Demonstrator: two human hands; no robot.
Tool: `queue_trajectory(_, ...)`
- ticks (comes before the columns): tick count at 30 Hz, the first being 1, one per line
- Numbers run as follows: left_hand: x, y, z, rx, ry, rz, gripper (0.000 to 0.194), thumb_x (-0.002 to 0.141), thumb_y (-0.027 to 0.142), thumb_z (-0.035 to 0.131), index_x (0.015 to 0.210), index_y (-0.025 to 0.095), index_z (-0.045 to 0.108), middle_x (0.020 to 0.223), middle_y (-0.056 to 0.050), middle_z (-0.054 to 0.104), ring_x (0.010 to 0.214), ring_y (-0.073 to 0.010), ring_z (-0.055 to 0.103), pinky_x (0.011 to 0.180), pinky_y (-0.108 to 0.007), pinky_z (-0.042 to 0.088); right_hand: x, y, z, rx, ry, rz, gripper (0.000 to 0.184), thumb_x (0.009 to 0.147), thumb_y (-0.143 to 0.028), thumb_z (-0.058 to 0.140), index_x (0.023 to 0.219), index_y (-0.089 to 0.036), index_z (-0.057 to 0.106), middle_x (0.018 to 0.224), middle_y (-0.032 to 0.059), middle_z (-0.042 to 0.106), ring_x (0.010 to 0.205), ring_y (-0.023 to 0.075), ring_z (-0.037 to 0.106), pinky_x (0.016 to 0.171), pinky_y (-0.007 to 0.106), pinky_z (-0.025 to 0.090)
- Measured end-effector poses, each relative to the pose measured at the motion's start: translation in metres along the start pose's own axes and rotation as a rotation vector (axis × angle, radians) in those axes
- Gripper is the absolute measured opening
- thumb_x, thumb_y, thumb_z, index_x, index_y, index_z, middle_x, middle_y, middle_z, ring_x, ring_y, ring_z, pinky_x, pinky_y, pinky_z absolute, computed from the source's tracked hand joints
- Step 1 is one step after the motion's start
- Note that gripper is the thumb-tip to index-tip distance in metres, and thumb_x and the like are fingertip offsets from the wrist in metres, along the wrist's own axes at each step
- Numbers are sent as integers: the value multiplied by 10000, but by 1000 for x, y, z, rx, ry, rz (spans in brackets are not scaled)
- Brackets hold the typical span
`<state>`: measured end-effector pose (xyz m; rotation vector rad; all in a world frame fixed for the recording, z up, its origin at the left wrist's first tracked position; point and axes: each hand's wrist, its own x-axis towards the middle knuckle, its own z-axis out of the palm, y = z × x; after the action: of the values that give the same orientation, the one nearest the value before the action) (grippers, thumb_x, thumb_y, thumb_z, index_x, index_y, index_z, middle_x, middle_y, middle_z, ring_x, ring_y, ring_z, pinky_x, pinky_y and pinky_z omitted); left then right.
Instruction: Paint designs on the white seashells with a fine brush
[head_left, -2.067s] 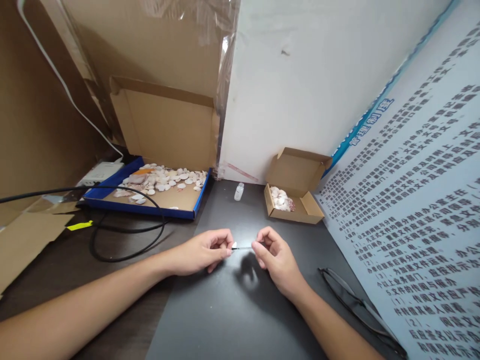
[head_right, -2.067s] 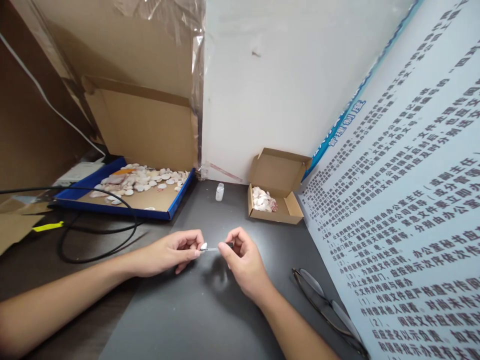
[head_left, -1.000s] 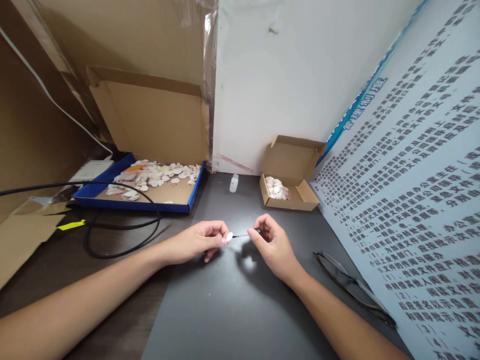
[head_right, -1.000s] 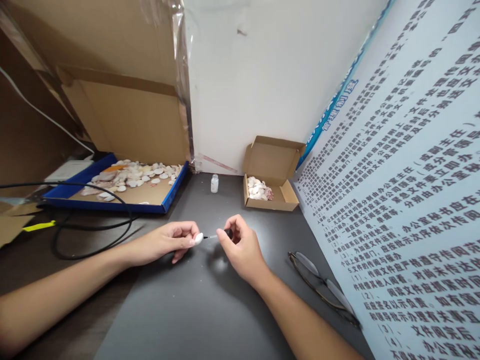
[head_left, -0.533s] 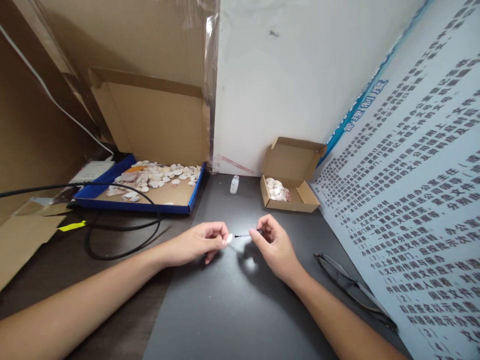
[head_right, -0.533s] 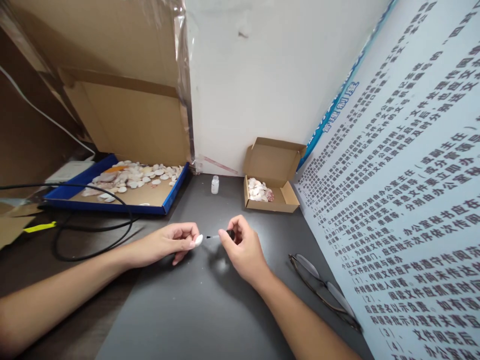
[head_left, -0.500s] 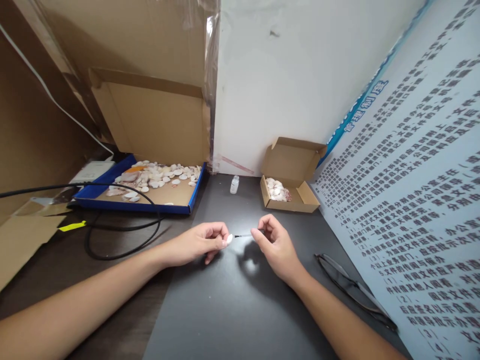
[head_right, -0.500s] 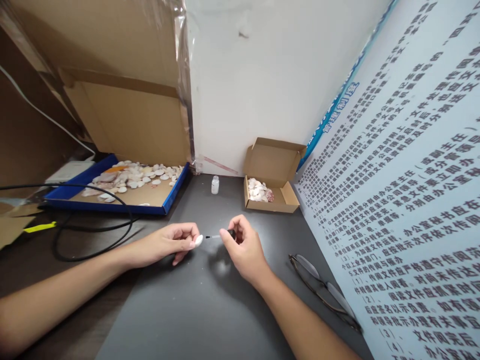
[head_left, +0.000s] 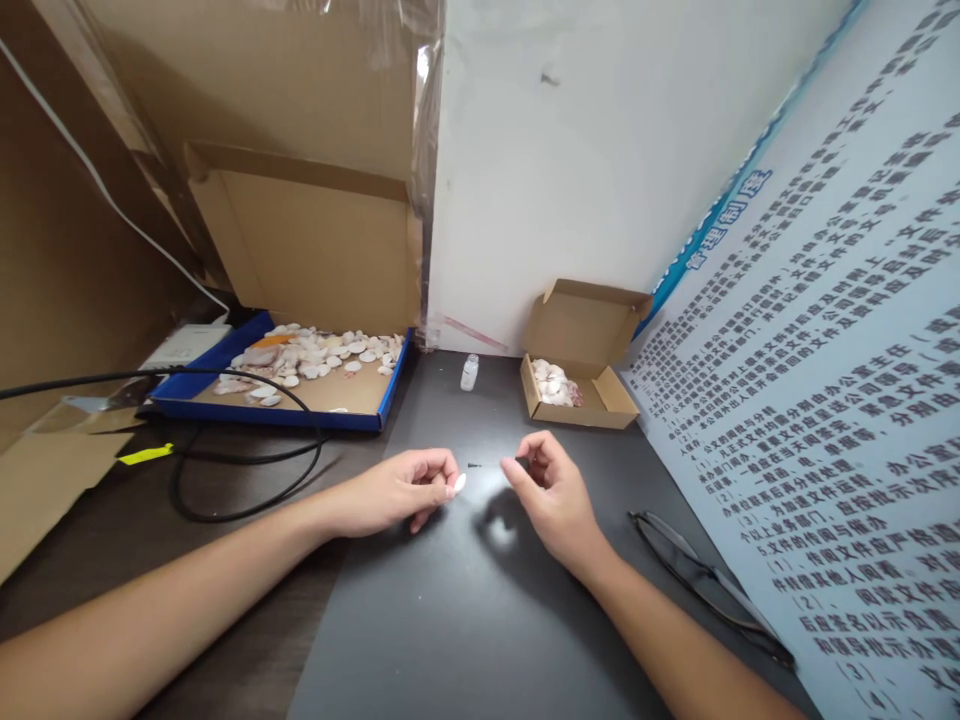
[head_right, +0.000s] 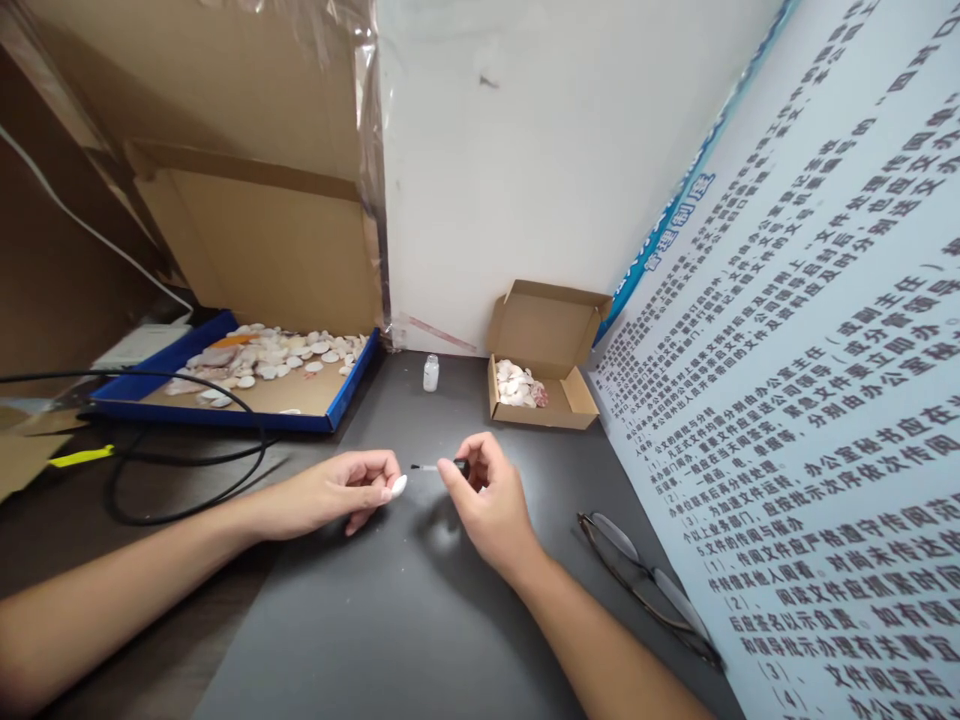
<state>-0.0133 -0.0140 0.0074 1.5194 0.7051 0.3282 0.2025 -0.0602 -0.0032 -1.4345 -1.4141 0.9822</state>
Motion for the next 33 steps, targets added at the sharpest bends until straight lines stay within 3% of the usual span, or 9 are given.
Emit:
queue_trajectory(5,0,0,-1,23,-17,10,340,873,497,535,865,168,447,609,63,417,510,-75,400,521,-210,325,0,1,1,23,-138,30,531,777,-591,560,902,-103,393,688,-15,389,569,-43,344,531,75,309)
queue_trajectory(8,-1,2,0,46,-3,3,346,875,504,527,864,167,447,602,64,421,508,-75,396,524,-211,324,0,1,2,2,-26,36,528,778,-591,558,904,-104,399,670,-16,385,566,-40,334,525,75,298)
queue_trajectory(13,-1,3,1,59,-2,-2,355,874,513,527,865,170,436,599,65,419,510,-77,395,519,-210,329,-2,0,3,22,-78,7,523,772,-579,570,901,-99,409,683,-13,401,579,-44,330,543,70,308)
queue_trajectory(16,0,2,1,63,-5,-1,339,885,497,520,868,166,444,613,63,420,514,-75,397,520,-211,335,-1,-1,2,-9,18,-7,509,779,-567,565,897,-98,407,672,-12,398,580,-41,327,542,69,301)
queue_trajectory(20,0,1,0,67,-8,1,319,892,471,523,871,161,450,621,61,425,519,-73,409,521,-208,332,-1,-2,1,19,-69,-4,522,773,-584,555,894,-100,403,686,-9,396,580,-37,345,540,76,318)
queue_trajectory(24,0,2,0,60,-8,2,316,893,466,524,870,160,448,624,63,416,518,-72,407,516,-207,334,-1,-3,1,-30,36,-21,507,778,-570,554,896,-98,411,685,-7,393,589,-39,336,547,69,306)
queue_trajectory(28,-1,3,2,58,-11,-1,314,892,462,526,867,160,447,616,63,416,514,-71,406,511,-205,331,0,-3,0,-33,-47,-9,521,772,-587,546,891,-99,409,686,-7,397,583,-35,351,548,76,320)
queue_trajectory(33,0,1,2,-1,9,14,306,875,443,563,845,157,458,634,58,426,516,-64,406,505,-201,367,-1,-6,-2,-78,148,-80,493,780,-549,550,863,-96,372,710,-4,405,611,-39,358,580,66,335)
